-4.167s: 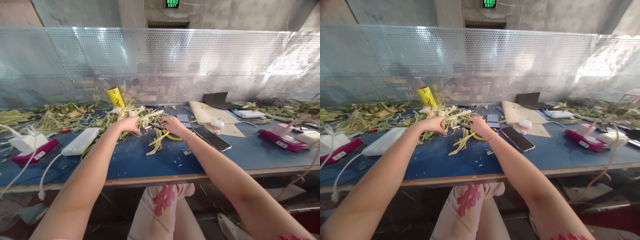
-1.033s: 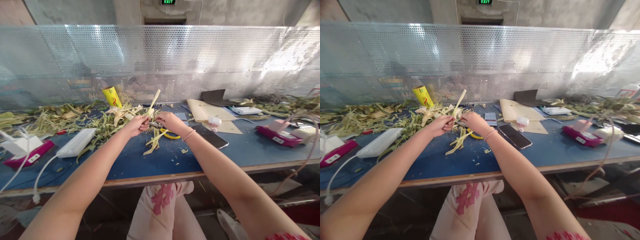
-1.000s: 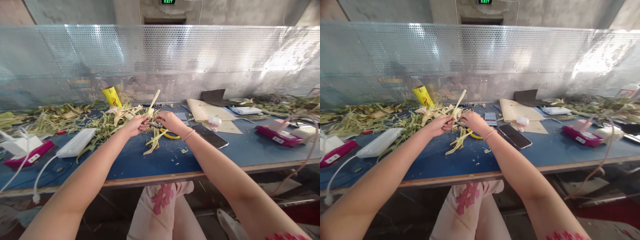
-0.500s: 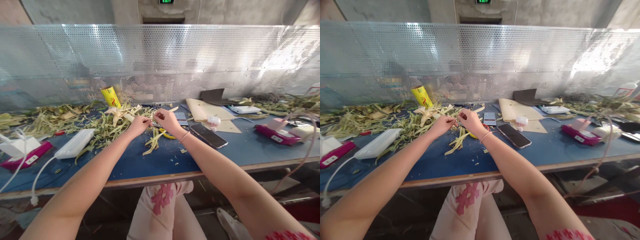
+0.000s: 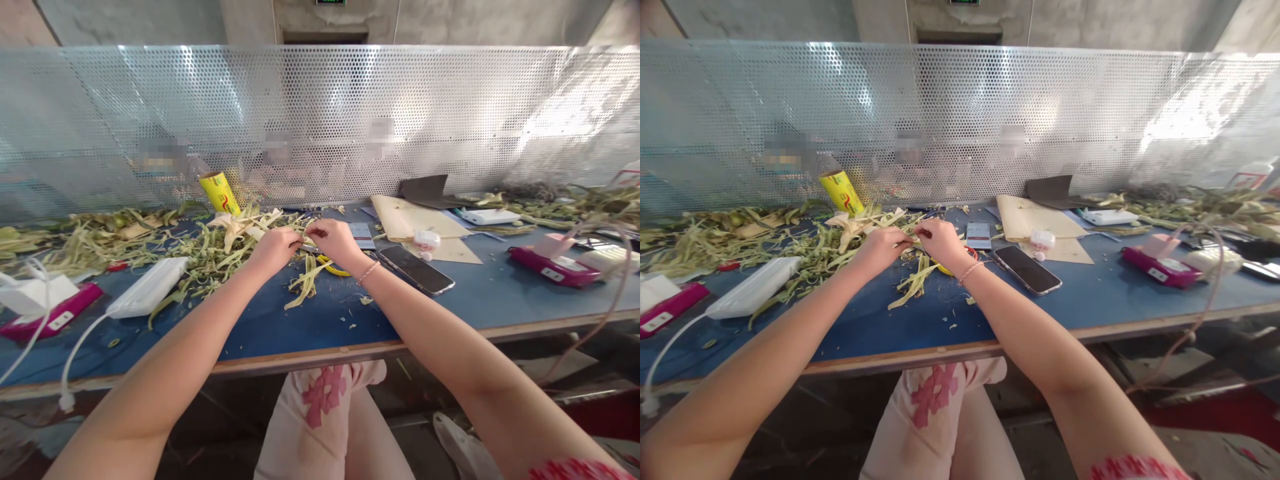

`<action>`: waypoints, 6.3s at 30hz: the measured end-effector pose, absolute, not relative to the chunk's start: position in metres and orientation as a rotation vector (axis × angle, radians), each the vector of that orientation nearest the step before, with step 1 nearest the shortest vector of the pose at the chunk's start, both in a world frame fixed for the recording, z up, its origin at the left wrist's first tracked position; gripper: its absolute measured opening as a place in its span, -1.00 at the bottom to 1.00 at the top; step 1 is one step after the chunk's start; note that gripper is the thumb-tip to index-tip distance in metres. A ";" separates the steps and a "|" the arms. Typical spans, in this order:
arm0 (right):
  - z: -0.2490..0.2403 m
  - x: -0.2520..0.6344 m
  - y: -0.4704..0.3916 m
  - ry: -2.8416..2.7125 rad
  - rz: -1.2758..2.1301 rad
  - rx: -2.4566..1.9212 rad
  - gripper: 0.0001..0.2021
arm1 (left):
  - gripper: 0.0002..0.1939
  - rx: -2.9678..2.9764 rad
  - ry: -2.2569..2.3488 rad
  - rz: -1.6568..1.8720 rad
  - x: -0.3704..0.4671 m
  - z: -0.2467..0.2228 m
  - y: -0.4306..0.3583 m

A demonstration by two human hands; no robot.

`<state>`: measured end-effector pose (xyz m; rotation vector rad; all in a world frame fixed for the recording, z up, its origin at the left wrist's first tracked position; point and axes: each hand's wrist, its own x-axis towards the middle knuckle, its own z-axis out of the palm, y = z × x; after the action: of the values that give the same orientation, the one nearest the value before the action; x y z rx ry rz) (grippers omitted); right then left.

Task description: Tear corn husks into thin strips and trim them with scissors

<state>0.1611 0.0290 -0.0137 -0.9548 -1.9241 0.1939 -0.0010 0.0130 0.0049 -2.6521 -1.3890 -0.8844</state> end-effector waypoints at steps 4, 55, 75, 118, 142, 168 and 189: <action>-0.013 0.162 0.028 -1.982 0.168 -0.980 -0.76 | -0.85 -2.669 -1.330 -0.907 -0.002 0.005 0.013; -0.014 0.164 0.028 -2.187 0.043 -0.818 -0.77 | -0.96 -2.447 -1.279 -0.836 0.000 -0.006 0.017; -0.016 0.162 0.033 -2.083 0.070 -0.804 -0.78 | -0.74 -2.735 -1.801 -1.757 0.008 0.002 0.015; -0.015 0.172 0.030 -2.133 -0.278 -0.627 -0.81 | -0.83 -2.577 -2.013 -2.644 0.012 0.006 0.010; -0.015 0.168 0.030 -2.140 -0.150 -0.637 -0.88 | -0.85 -2.449 -2.358 -2.681 0.014 0.011 0.005; -0.007 0.167 0.023 -2.006 -0.050 -0.761 -0.89 | -0.76 -2.602 -2.229 -2.395 0.014 0.008 0.006; -0.011 0.167 0.026 -1.997 0.038 -0.847 -0.88 | -0.77 -2.737 -2.127 -2.229 0.018 0.008 0.000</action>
<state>0.1667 0.0256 -0.0108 -0.8467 -1.9968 0.0376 0.0178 0.0001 0.0078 -2.7375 -2.1270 -2.2292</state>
